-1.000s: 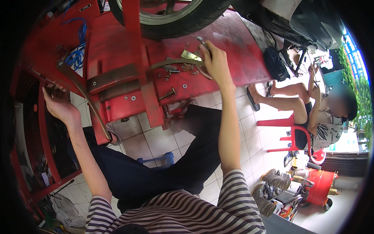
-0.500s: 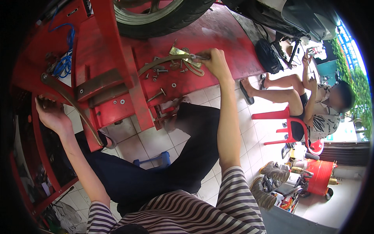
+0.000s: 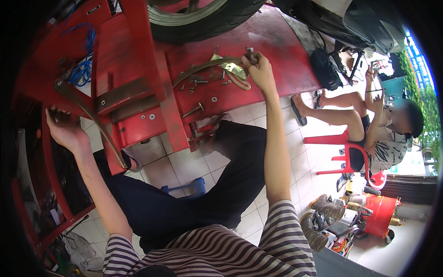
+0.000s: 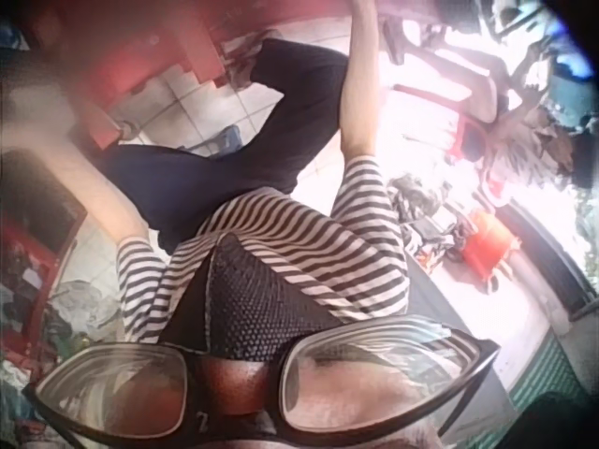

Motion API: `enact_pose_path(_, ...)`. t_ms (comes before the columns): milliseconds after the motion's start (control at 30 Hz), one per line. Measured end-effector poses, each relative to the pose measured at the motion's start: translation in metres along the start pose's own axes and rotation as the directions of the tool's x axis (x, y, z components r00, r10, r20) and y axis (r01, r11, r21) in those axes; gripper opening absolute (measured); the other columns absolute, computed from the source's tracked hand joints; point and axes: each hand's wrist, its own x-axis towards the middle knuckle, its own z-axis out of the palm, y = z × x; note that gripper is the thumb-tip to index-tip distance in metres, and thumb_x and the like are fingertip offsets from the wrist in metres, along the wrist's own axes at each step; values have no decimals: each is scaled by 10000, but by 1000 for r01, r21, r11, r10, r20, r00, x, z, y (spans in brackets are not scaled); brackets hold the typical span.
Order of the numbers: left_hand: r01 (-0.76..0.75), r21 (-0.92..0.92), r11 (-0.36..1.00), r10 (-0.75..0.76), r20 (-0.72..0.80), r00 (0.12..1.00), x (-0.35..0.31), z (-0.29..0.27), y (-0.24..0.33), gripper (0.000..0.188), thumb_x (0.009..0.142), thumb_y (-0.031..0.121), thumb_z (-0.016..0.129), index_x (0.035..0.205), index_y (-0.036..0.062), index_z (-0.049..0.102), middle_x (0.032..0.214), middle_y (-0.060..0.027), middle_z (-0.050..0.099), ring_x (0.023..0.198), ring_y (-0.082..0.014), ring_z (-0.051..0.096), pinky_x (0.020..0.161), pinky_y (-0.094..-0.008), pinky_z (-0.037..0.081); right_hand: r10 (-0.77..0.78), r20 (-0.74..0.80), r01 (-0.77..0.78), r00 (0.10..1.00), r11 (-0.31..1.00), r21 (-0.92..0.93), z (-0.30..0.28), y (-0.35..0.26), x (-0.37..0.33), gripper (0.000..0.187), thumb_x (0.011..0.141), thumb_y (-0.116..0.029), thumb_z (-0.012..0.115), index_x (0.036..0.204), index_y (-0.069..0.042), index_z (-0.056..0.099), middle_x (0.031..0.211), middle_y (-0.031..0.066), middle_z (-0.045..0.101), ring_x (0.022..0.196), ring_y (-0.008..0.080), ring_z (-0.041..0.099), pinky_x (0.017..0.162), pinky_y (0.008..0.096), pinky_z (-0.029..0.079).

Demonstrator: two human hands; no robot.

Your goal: The person assembles a red metal motorcycle lift stand by threading a large bolt through the frame and then using a wrench to attach a curved metal bracket with smaller nuts and bolts.

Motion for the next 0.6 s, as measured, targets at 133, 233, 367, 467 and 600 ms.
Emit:
enact_pose_path(133,-5,-3,1000,5,-20,1000,-10,11,2,246,1022,277,490,969,52,577,852,-7,566,793,-117,518,750,-292,386,177,-48,-169,983,977,131,-2,-1,6,204,939,-167,602,1056,1,606,820,64,702,616,88,549,525,263,404)
enact_pose_path(233,-6,12,1000,7,-18,1000,-10,13,3,247,1024,279,486,952,56,568,829,-11,555,777,-119,513,745,-290,387,167,-142,-153,976,983,104,-7,2,5,226,953,-188,596,1107,-23,589,823,24,628,623,69,512,510,235,368)
enact_pose_path(367,-11,19,1000,11,4,1000,-11,14,3,263,1027,282,468,927,54,553,773,-23,548,744,-126,502,721,-291,385,225,-126,-205,966,966,156,-10,3,3,249,953,-202,602,1144,-46,569,828,11,610,637,64,509,496,226,347)
enact_pose_path(467,-23,17,1000,23,-11,1000,-9,9,2,254,1023,277,468,932,56,554,742,-18,551,715,-126,499,695,-296,385,303,-56,-280,951,926,255,-13,6,6,256,954,-211,608,1178,-98,560,821,-24,554,569,39,440,454,202,273)
enact_pose_path(600,-67,-9,998,67,26,997,-6,7,0,241,1013,273,493,888,72,544,666,-21,549,639,-113,511,632,-287,401,194,-121,-177,974,974,140,-11,18,8,267,948,-273,632,1138,-102,559,756,-34,539,534,31,421,421,207,261)
